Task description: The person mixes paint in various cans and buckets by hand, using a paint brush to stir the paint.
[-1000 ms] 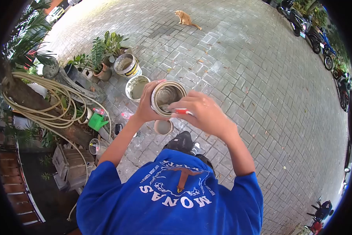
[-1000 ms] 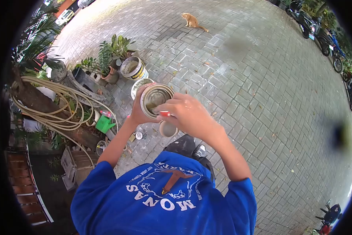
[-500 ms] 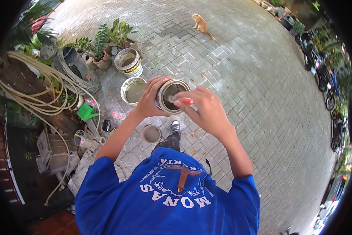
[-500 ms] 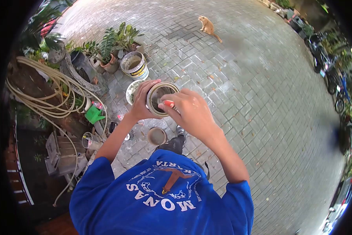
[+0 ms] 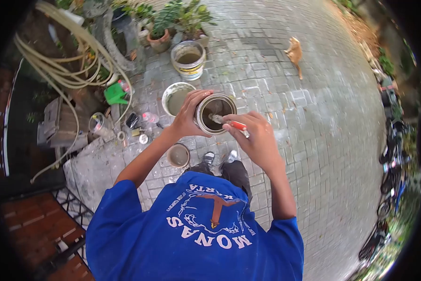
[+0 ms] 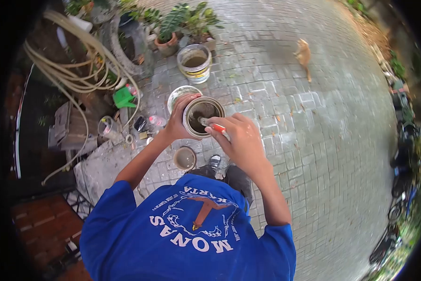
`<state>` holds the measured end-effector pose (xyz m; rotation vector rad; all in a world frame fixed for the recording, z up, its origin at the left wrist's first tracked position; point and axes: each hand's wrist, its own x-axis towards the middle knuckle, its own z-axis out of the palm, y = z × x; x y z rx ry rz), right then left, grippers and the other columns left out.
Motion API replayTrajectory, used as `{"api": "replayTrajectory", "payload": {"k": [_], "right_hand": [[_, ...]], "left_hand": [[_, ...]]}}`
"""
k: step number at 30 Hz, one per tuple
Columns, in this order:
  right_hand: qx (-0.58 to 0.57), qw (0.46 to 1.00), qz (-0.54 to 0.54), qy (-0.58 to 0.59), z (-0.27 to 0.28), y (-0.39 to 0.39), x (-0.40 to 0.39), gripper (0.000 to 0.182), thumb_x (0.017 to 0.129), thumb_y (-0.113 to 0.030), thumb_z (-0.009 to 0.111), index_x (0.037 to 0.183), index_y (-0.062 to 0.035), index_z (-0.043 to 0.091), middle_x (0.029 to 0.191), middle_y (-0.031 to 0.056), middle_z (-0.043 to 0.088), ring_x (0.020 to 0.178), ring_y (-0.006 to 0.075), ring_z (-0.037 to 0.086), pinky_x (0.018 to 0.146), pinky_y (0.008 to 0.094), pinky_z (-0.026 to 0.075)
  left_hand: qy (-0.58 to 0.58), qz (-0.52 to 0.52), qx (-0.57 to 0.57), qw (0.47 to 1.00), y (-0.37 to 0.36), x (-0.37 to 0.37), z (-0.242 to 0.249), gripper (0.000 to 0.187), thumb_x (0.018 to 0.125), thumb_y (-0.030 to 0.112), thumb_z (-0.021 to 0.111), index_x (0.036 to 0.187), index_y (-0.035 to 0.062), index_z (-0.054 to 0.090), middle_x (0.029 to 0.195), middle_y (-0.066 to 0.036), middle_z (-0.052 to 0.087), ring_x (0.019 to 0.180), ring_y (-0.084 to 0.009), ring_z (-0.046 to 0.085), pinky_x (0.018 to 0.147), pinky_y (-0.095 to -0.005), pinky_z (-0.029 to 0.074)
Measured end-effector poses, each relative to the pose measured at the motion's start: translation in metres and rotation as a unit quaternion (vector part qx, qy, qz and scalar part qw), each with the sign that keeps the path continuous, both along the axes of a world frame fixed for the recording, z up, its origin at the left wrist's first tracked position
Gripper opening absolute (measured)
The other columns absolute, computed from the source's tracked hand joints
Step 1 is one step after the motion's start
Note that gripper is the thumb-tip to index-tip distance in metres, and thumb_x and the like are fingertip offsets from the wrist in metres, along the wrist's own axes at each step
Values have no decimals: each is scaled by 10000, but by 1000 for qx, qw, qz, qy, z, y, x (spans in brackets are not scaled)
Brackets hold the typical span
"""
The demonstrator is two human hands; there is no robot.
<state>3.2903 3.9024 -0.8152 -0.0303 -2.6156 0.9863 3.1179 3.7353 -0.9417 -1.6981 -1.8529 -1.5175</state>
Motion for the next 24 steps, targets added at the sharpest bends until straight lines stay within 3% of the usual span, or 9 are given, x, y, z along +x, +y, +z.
{"api": "replayTrajectory", "payload": {"k": [5,7,13,16,24], "right_hand": [[48,992,107,45,7,45,-54,244,855,-237,738,1057,-101,728,838,53,693,798,240,601,738,394,488],[79,978,190,22,13,70,-71,251,850,-240,740,1060,-103,726,855,47,695,814,235,603,750,392,493],[42,962,252,101,28,130,-126,223,859,-261,730,1024,-110,734,857,49,701,840,237,613,784,383,505],[53,941,330,53,14,152,-154,224,868,-280,721,1010,-109,736,863,62,706,847,245,620,790,384,510],[0,954,300,27,-6,166,-195,214,893,-271,708,1011,-95,738,885,71,720,828,264,618,770,387,506]], "left_hand": [[62,96,62,992,20,-30,5,1032,552,329,968,1394,18,458,1358,-188,570,1247,-374,551,1061,-477,442],[90,125,58,986,32,-39,11,1022,562,325,964,1395,19,456,1356,-188,570,1246,-376,549,1059,-477,440],[134,206,21,969,69,-57,24,1035,577,315,959,1414,26,422,1371,-183,557,1254,-378,537,1066,-481,417],[134,228,16,964,86,-59,28,1050,568,308,965,1418,34,415,1383,-185,544,1256,-381,532,1066,-485,417],[109,285,-65,950,83,-71,14,1104,536,319,977,1435,57,392,1392,-169,538,1270,-384,514,1083,-512,400]]}}
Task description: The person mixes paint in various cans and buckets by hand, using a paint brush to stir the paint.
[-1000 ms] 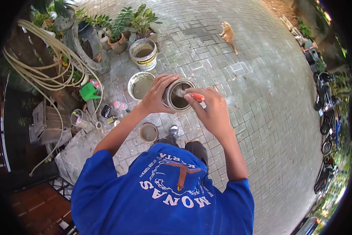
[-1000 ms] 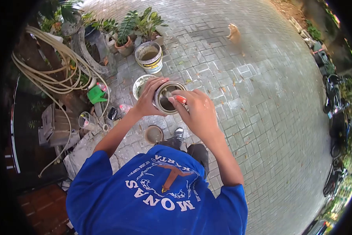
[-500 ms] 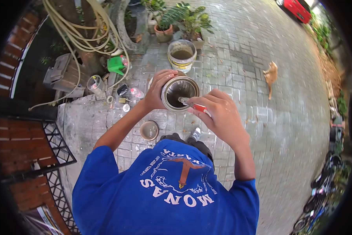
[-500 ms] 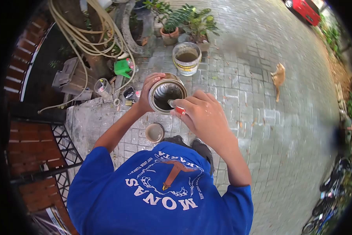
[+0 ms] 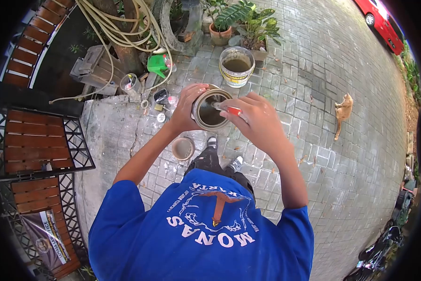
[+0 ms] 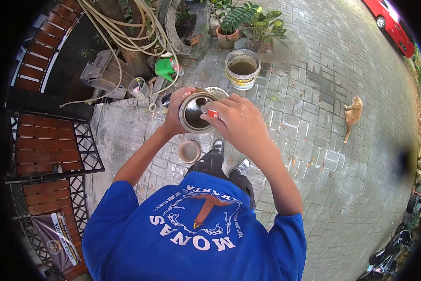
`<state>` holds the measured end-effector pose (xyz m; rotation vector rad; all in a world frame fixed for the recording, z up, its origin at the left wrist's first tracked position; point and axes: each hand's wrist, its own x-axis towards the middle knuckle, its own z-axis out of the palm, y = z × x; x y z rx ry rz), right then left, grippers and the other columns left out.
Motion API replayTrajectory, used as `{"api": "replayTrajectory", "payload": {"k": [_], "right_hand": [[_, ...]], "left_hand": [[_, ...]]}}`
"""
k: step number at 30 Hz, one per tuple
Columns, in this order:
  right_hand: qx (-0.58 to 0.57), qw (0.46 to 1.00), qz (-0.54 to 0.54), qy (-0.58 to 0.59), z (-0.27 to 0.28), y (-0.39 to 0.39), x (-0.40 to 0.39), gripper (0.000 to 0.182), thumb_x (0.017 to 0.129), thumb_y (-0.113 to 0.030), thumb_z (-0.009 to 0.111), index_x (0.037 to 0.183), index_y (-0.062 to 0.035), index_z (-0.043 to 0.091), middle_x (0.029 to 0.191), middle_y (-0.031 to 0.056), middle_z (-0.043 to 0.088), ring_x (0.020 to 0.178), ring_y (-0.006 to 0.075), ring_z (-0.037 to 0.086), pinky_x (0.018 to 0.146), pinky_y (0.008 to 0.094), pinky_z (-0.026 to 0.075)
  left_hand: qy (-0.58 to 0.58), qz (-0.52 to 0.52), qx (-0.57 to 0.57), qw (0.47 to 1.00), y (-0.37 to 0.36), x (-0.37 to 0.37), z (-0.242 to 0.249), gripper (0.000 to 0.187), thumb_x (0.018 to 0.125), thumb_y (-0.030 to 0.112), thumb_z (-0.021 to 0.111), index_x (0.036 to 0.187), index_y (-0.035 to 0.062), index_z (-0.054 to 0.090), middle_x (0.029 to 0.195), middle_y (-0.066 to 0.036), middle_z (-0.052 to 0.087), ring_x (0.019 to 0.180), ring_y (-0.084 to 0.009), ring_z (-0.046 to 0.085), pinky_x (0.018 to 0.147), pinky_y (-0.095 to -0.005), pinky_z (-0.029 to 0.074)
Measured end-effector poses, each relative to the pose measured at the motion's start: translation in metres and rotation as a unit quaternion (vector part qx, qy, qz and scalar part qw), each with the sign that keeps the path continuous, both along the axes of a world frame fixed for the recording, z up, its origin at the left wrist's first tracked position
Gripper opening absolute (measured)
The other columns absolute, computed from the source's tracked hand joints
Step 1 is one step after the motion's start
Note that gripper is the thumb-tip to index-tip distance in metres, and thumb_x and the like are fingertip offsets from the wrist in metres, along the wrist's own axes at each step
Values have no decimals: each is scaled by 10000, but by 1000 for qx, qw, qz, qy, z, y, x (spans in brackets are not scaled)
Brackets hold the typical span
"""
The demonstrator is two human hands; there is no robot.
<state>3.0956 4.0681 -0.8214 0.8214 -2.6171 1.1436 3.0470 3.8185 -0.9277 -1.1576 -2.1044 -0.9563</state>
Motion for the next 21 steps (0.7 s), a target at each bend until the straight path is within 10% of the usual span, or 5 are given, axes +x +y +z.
{"api": "replayTrajectory", "payload": {"k": [7,16,21], "right_hand": [[-215,965,-101,-108,-46,-24,-11,212,935,-203,677,1088,-68,734,940,87,739,787,202,615,745,332,483],[-555,729,-273,-293,-156,-59,-43,325,1038,-270,563,1190,0,660,933,89,699,836,107,594,734,262,450],[-618,627,-326,-344,-263,-65,-57,369,1034,-345,567,1248,-45,591,1090,76,667,950,125,607,829,282,470]], "left_hand": [[-75,68,-22,995,-52,-26,-41,1119,513,318,979,1427,63,385,1402,-161,532,1284,-380,508,1104,-543,374],[-227,108,-7,968,-123,-89,-128,1078,541,279,965,1420,54,382,1354,-170,545,1271,-368,517,1099,-472,390],[-290,135,-5,948,-138,-138,-265,1015,576,289,956,1405,71,413,1359,-181,529,1278,-378,515,1091,-478,416]]}}
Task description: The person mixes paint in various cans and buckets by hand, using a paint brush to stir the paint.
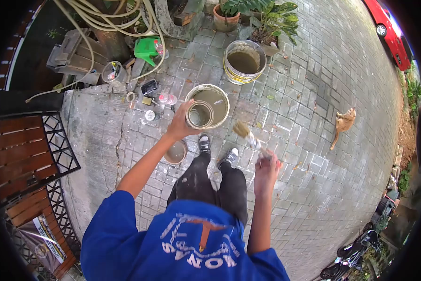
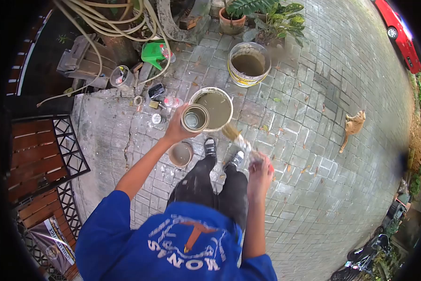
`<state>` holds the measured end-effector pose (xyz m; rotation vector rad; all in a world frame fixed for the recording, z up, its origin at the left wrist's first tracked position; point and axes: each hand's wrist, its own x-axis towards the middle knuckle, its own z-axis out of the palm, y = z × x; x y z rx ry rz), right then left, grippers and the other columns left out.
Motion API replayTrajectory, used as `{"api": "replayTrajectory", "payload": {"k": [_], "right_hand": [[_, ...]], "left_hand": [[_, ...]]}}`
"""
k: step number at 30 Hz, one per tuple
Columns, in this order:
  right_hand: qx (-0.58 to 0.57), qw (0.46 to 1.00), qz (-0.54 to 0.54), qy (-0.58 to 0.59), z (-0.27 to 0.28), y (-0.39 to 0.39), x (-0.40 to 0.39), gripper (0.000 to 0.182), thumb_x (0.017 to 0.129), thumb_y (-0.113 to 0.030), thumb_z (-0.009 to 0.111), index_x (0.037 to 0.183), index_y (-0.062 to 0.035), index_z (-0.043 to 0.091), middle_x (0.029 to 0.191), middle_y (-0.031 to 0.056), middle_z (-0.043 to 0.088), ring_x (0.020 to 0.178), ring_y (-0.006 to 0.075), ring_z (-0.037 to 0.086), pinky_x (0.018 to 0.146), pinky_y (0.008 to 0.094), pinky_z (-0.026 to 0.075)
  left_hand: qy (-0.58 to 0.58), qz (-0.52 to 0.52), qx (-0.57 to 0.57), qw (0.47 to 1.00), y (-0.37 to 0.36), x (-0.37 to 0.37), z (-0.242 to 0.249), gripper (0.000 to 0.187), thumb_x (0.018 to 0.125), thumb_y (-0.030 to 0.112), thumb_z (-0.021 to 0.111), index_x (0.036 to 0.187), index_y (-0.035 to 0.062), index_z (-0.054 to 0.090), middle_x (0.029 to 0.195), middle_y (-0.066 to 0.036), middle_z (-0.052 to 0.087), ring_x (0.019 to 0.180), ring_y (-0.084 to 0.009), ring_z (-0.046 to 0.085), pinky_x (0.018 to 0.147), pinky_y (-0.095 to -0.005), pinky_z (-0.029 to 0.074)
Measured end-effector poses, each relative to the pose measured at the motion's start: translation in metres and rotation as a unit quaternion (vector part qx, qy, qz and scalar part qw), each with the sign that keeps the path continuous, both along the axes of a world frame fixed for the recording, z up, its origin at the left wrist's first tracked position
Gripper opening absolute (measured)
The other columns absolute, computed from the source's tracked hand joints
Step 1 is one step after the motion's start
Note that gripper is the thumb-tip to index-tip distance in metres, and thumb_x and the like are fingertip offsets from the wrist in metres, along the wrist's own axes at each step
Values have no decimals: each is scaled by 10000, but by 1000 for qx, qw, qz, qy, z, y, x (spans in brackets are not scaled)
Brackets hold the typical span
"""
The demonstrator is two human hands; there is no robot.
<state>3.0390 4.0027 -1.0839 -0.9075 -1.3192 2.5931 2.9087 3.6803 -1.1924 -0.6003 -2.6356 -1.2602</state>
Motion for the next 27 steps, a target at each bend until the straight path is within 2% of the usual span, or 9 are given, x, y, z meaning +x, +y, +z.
{"api": "replayTrajectory", "payload": {"k": [2,5,6,9,13,14,17,21,27], "right_hand": [[12,999,-2,-40,-48,-3,-5,367,1037,-342,563,1243,-40,587,1097,78,660,974,134,610,859,292,476],[88,994,19,-58,-120,0,-20,388,1035,-342,561,1205,4,603,1011,109,678,935,180,634,817,282,476],[89,992,-14,-89,-146,-2,-27,393,1025,-346,579,1194,8,608,997,109,672,917,189,638,798,297,479],[110,990,-2,-85,-216,-3,-36,422,1007,-369,605,1176,18,615,993,108,667,896,203,655,786,305,490],[105,984,92,-114,-270,8,-17,343,1013,-323,603,1145,-6,610,1083,106,604,1010,212,607,844,382,520],[111,981,110,-114,-280,10,-12,342,1002,-324,615,1123,-4,617,1091,111,589,1014,233,608,815,392,524],[133,979,96,-118,-297,7,-14,412,975,-358,650,1098,35,631,973,147,625,806,235,638,742,346,535],[123,980,105,-113,-313,9,-16,416,966,-368,659,1071,33,632,976,168,613,804,258,618,696,376,558],[124,977,131,-116,-319,6,-28,425,968,-376,654,1058,38,626,925,168,621,778,266,622,676,380,561]], "left_hand": [[-14,11,-4,1000,-2,-24,-62,1029,572,239,944,1421,93,382,1379,-166,519,1296,-372,501,1091,-458,417],[-78,14,-50,996,0,-51,-174,977,588,230,938,1401,94,413,1402,-188,496,1302,-389,496,1096,-468,421],[-101,3,-68,993,0,-58,-213,971,589,219,925,1398,92,401,1403,-190,489,1318,-397,477,1114,-473,403],[-117,25,-92,989,8,-72,-325,959,580,238,909,1394,125,415,1374,-179,494,1303,-385,471,1097,-473,391],[-210,37,-166,963,7,-80,-441,933,575,201,882,1383,136,420,1379,-194,471,1286,-397,468,1085,-497,372],[-200,39,-180,962,6,-80,-465,920,569,200,886,1369,146,435,1363,-190,471,1253,-420,483,1060,-515,397],[-232,40,-222,946,11,-84,-511,921,551,186,893,1358,163,451,1336,-187,481,1228,-436,497,1027,-533,422],[-232,22,-255,939,19,-88,-543,863,591,234,907,1342,201,484,1342,-178,480,1224,-435,507,1029,-538,437],[-225,-16,-294,929,43,-94,-546,698,643,276,889,1247,195,547,1400,-207,454,1200,-457,541,978,-528,504]]}}
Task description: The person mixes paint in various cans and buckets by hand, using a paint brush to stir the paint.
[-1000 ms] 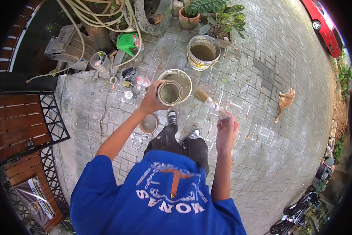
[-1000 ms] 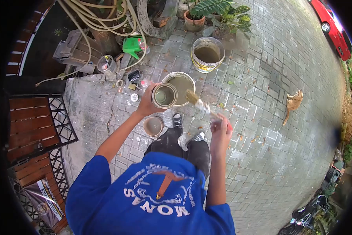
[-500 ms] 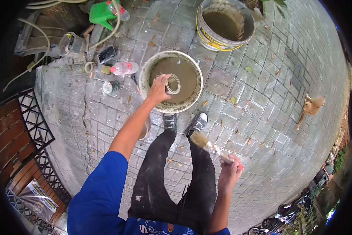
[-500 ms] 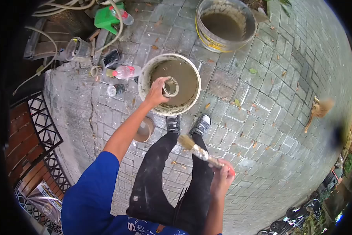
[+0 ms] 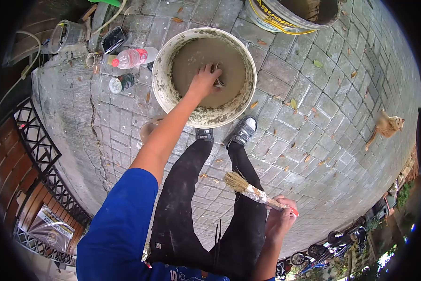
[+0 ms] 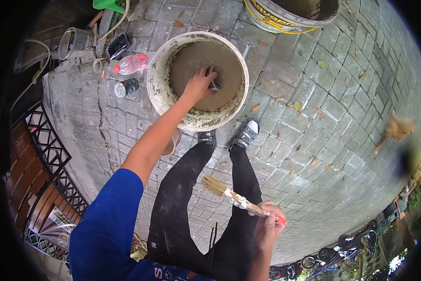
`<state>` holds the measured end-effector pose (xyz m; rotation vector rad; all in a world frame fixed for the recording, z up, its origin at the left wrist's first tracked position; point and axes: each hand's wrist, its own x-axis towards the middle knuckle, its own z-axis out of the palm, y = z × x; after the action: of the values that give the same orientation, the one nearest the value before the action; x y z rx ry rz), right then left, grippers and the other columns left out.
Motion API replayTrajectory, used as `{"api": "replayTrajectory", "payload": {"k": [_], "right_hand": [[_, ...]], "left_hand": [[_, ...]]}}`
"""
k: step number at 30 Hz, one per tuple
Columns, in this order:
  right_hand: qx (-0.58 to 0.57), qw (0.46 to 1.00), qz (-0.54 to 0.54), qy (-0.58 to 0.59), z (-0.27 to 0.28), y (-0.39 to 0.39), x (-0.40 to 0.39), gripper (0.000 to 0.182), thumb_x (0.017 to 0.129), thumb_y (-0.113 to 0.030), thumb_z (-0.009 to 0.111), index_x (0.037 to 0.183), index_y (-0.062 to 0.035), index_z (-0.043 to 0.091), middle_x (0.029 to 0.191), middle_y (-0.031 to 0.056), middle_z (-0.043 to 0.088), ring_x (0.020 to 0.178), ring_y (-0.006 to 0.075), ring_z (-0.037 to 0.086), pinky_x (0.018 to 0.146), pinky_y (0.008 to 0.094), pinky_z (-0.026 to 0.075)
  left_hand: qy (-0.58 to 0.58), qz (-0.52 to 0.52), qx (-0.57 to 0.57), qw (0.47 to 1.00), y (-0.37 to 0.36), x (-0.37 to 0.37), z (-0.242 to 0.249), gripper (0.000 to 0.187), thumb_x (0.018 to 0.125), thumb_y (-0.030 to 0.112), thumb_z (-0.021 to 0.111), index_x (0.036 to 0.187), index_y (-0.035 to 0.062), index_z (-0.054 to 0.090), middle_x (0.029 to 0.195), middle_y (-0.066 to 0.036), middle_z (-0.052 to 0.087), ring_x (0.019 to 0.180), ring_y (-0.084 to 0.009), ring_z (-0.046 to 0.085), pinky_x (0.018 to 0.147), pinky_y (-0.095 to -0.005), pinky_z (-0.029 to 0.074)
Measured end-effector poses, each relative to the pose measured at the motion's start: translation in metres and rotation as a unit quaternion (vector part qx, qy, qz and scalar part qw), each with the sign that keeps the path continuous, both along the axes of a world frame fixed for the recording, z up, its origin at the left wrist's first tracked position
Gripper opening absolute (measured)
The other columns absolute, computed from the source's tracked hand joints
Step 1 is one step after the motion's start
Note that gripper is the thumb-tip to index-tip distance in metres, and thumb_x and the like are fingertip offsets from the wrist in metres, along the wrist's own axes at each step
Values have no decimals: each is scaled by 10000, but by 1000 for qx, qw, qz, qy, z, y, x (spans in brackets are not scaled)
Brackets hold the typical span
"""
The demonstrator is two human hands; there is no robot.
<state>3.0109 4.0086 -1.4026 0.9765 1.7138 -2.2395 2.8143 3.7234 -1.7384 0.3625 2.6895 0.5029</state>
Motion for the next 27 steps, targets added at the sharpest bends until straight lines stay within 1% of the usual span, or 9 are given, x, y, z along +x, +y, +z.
{"api": "replayTrajectory", "payload": {"k": [4,7,9,11,13,16,18,21,27], "right_hand": [[6,1000,3,-2,-2,-1,-8,424,969,-378,655,1057,36,633,909,171,623,775,264,622,679,377,558],[-2,1000,24,-20,1,0,-13,387,982,-381,632,1090,-13,585,904,118,576,826,222,551,718,343,471],[-4,999,24,-21,0,2,-13,389,980,-382,635,1090,-13,585,905,121,577,822,221,553,719,342,472],[-5,999,27,-21,-1,4,-15,389,978,-381,638,1090,-12,586,908,125,578,819,222,559,723,341,475],[-4,999,30,-27,1,5,-15,388,976,-377,642,1091,-10,589,911,128,580,816,225,569,731,341,481],[18,999,22,-17,4,4,-14,427,980,-379,640,1070,39,646,886,181,621,759,264,638,704,381,559],[6,1000,27,-11,8,2,-16,421,983,-370,637,1068,42,647,882,178,621,761,265,640,710,382,559],[-4,1000,29,-5,20,-4,-21,413,982,-359,639,1064,46,649,872,176,623,769,269,644,716,383,560],[-14,999,44,24,50,-10,-28,414,974,-353,651,1071,50,648,903,181,630,783,273,654,731,389,561]], "left_hand": [[-81,0,-52,995,16,-4,-18,550,688,306,863,1167,171,629,1407,-198,447,1187,-435,564,911,-516,549],[-148,8,-111,983,22,-4,-40,421,733,325,833,1091,150,698,1404,-197,447,1166,-434,582,896,-508,559],[-171,21,-135,976,22,-4,-50,365,762,339,811,1054,136,728,1401,-199,446,1142,-446,595,897,-510,557],[-190,42,-104,975,18,-3,-52,363,787,345,797,1061,116,733,1397,-215,455,1127,-441,607,900,-509,556],[-188,56,-78,978,17,-1,-39,369,799,353,793,1059,98,738,1401,-235,453,1109,-432,623,899,-499,559],[-162,87,-38,982,15,6,-7,388,795,368,804,1043,75,745,1417,-265,437,1074,-429,645,898,-481,562],[-158,131,7,979,11,9,15,403,789,380,813,1033,66,745,1424,-279,432,1048,-447,654,906,-482,555],[-100,159,56,981,-1,18,39,440,773,395,827,1025,44,741,1436,-283,425,1029,-458,661,917,-490,545],[-27,163,128,978,-20,33,83,465,766,402,836,973,2,719,1475,-265,405,1136,-445,620,975,-480,519]]}}
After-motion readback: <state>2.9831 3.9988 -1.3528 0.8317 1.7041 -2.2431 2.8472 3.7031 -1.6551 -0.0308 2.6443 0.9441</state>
